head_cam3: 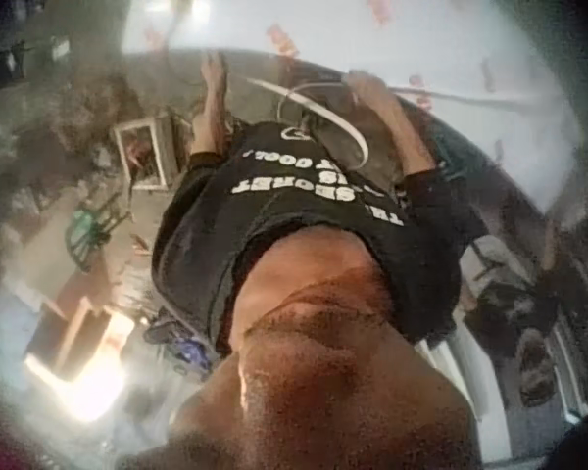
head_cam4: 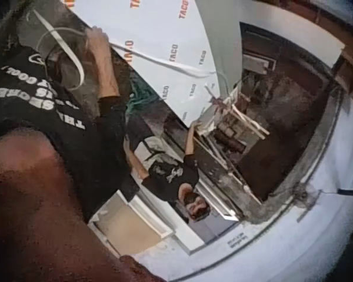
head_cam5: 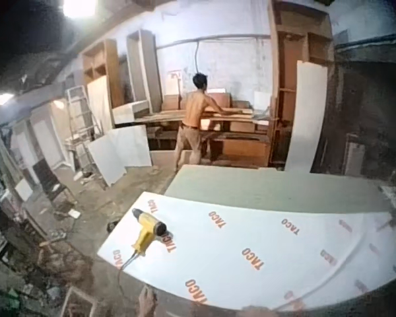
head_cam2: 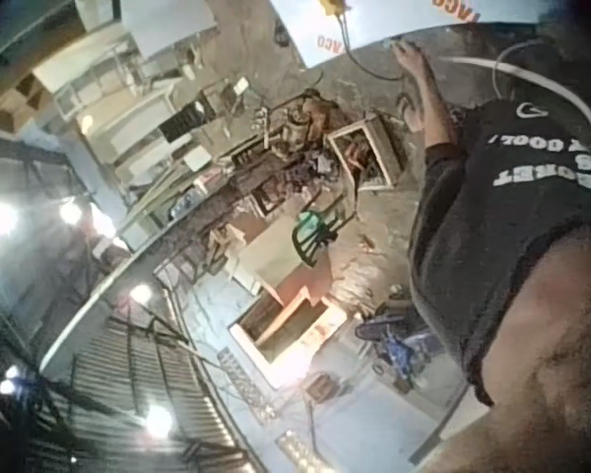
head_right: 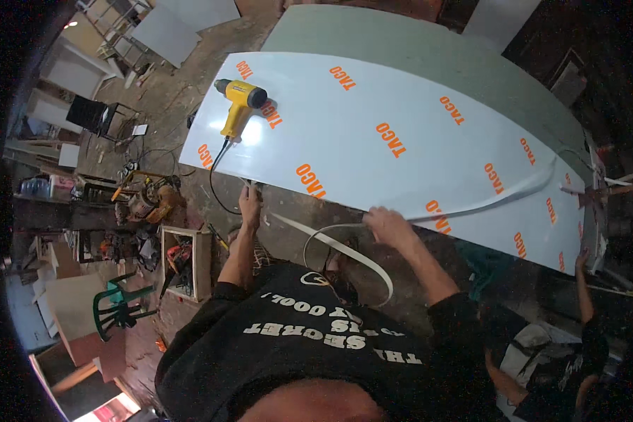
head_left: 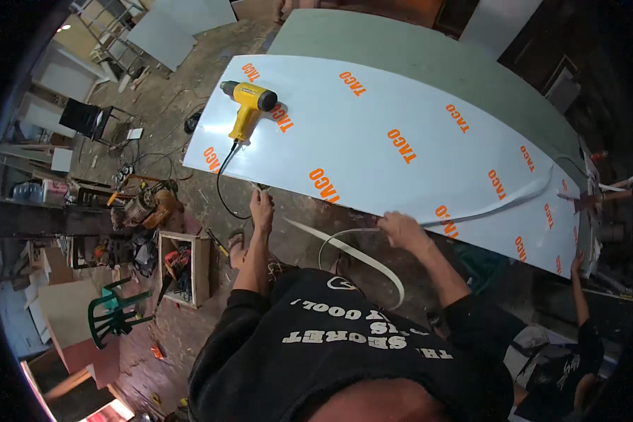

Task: The person applies a flexible edging strip to the curved edge of a furniture panel by hand. The person uses a heat gun to soften the strip and presses it onto the glued edge, moving along the curve to secure it.

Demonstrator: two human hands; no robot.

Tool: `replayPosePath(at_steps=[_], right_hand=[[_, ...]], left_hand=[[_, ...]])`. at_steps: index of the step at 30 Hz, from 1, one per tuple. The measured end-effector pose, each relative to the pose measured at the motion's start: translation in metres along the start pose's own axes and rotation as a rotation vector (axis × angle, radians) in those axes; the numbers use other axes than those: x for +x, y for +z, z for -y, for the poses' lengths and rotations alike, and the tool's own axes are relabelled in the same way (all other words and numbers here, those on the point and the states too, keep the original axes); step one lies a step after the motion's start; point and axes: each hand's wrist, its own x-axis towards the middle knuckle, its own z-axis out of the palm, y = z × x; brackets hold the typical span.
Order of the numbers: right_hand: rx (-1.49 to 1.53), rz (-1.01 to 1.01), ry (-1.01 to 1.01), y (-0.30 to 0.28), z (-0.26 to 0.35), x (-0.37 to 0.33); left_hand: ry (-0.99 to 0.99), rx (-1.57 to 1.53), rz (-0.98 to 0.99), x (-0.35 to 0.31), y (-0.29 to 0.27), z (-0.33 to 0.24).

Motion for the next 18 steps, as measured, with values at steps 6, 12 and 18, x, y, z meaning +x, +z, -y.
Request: replayPosePath(at_steps=[6, 12, 18], right_hand=[[0.191, 0.112, 0.323, -0.029, -0.004, -0.107], [0.558, -0.138, 0.25, -0.094, -0.049, -0.218], [0.421, 0.21, 0.54, -0.142, -0.081, -0.295]], left_hand=[[-0.105, -0.188, -0.128, -0.025, 0.039, -0.002], [-0.121, -0.404, -0.195, -0.026, 0.034, 0.02], [-0.176, -0.595, -0.251, -0.023, 0.02, 0.028]])
